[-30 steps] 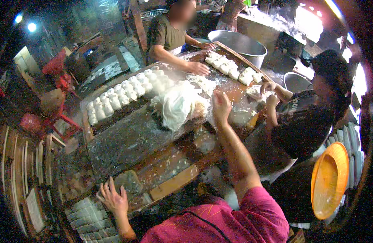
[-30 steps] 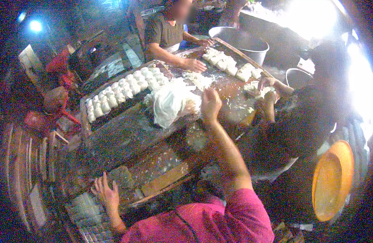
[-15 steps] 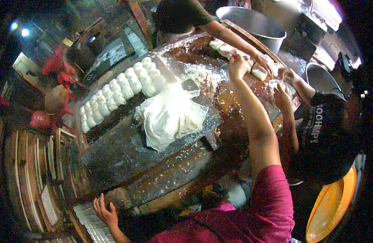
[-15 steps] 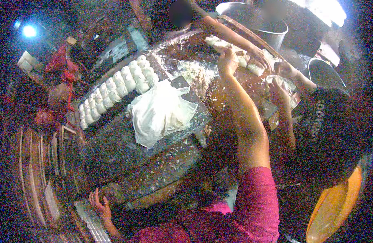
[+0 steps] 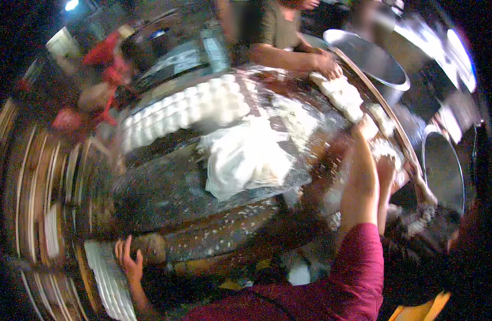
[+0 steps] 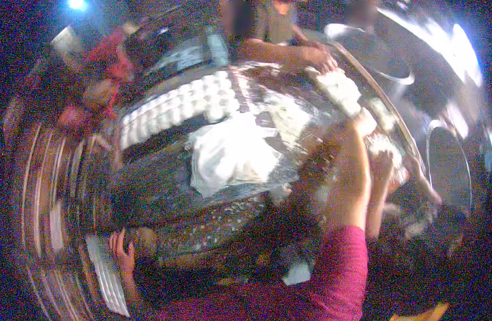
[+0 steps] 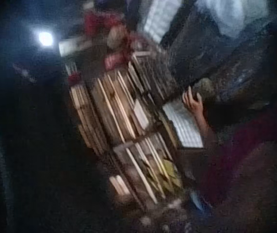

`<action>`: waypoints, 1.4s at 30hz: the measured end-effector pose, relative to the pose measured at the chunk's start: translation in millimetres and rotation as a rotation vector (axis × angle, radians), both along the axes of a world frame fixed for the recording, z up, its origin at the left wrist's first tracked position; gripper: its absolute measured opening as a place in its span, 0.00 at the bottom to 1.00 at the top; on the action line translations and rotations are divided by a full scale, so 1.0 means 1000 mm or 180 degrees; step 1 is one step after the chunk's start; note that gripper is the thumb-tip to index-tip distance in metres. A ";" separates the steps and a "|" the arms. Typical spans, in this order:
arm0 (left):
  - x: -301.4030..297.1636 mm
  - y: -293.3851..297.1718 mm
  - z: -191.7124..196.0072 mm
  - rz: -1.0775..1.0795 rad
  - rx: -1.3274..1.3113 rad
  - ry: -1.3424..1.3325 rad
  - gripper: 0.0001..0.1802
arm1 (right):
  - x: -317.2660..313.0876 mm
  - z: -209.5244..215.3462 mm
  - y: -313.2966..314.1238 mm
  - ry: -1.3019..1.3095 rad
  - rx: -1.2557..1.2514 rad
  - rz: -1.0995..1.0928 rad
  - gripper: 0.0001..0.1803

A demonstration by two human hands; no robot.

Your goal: The person prepares pieces of dough by hand on a wooden table, flattening portions, wrapping them around a filling, and placing them into a wooden tray.

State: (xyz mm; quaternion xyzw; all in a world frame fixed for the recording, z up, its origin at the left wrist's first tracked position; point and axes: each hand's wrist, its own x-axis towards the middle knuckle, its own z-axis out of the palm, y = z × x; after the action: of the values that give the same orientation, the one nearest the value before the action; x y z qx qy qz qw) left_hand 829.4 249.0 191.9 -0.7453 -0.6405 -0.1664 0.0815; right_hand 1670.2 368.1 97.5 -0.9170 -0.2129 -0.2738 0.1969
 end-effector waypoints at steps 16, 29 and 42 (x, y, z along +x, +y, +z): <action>-0.016 0.006 -0.002 -0.0167 0.0236 0.0090 0.27 | -0.124 0.131 -0.070 0.0128 0.0029 0.2034 0.15; -0.034 0.009 -0.010 -0.0473 0.0349 -0.0185 0.29 | -0.499 0.190 -0.013 0.2903 -0.0546 0.4559 0.18; -0.039 0.011 -0.013 -0.0394 0.0241 -0.0320 0.30 | -0.641 0.076 0.036 0.0455 -0.0292 0.5755 0.06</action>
State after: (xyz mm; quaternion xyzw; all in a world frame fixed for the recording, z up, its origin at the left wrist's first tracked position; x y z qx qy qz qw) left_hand 790.7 260.0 178.9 -0.7706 -0.5897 -0.2323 0.0669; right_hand 1029.4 404.2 173.6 -0.4221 -0.8494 0.0514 0.3127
